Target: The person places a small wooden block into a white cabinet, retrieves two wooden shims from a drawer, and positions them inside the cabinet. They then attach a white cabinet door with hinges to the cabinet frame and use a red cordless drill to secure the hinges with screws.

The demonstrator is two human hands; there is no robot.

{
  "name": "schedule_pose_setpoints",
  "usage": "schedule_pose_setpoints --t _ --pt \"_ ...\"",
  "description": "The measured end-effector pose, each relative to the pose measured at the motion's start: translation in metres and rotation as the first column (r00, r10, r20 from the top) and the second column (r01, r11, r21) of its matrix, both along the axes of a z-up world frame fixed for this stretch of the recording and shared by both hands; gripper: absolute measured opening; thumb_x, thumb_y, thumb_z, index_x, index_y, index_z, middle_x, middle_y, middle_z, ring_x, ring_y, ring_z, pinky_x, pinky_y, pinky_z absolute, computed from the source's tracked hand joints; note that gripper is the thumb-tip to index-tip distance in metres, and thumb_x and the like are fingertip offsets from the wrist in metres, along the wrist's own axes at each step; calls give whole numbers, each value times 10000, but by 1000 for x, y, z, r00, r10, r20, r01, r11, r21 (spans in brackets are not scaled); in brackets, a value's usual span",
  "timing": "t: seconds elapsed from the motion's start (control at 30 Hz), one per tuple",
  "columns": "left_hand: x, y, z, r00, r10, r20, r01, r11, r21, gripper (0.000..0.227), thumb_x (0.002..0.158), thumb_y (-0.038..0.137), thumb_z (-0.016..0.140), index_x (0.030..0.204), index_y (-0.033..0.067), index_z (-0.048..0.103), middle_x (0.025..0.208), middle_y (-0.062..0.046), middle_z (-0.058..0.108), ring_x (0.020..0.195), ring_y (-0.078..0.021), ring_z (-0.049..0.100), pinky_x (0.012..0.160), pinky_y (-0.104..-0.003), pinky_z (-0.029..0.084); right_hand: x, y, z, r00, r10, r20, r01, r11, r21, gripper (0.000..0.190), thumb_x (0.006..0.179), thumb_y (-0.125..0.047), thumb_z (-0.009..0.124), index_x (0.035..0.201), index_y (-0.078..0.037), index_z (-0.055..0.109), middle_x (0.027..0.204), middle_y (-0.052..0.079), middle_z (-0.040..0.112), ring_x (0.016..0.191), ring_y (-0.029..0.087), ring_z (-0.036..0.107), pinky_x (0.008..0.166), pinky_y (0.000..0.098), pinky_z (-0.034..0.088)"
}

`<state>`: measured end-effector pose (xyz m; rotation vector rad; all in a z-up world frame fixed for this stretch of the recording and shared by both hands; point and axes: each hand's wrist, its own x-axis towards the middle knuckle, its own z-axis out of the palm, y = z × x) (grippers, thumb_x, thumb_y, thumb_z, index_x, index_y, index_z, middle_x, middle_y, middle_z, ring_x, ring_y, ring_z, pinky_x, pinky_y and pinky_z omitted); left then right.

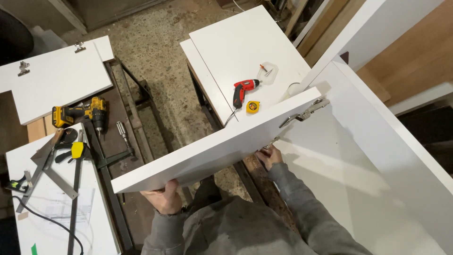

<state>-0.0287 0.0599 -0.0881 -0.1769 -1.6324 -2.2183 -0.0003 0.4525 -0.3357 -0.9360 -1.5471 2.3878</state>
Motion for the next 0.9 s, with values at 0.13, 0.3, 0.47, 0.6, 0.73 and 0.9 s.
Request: schedule_pose_setpoints --t 0.13,0.3,0.47,0.6,0.73,0.9 --pt "-3 1 -8 1000 -15 -9 15 999 -28 621 861 477 876 1084 -39 610 955 -76 621 878 -195 603 792 -410 487 5 -10 16 970 227 88 -242 851 466 636 857 -26 753 1445 -40 510 1328 123 675 1248 290 638 1039 420 553" --pt "-6 9 -2 1000 -13 27 15 997 -75 564 871 471 861 949 -54 672 834 -69 662 761 -176 609 709 -379 484 7 -17 33 947 203 249 -302 826 475 684 852 -37 790 1455 -55 467 1366 130 634 1266 270 600 1050 411 524" --pt "-5 19 3 998 -52 31 54 998 -37 566 865 460 870 959 -66 681 852 -86 678 775 -180 620 719 -383 502 -7 24 -90 932 -289 217 360 787 -500 622 917 -169 673 1498 -43 491 1322 215 529 1171 394 567 1010 495 573" --pt "-10 27 -12 998 -66 -22 66 998 2 629 858 497 873 1054 -59 654 966 -84 672 887 -197 648 785 -396 528 0 30 -93 995 54 83 -68 982 175 689 807 -25 787 1444 -19 521 1290 174 615 1166 309 609 978 439 572" --pt "-15 32 -40 998 -58 -14 57 998 -11 682 842 545 862 1090 -44 625 984 -78 659 905 -204 666 768 -418 551 0 12 2 929 73 363 -234 875 423 701 853 -85 830 1472 -67 501 1285 167 639 1187 292 597 1041 379 518" --pt "-17 42 -62 998 -69 14 69 997 18 638 839 523 868 1032 -29 613 893 -69 640 807 -189 644 678 -407 526 3 19 -12 974 84 211 -179 855 486 561 853 -78 814 1378 -21 625 1299 137 685 1185 293 616 1052 395 506"
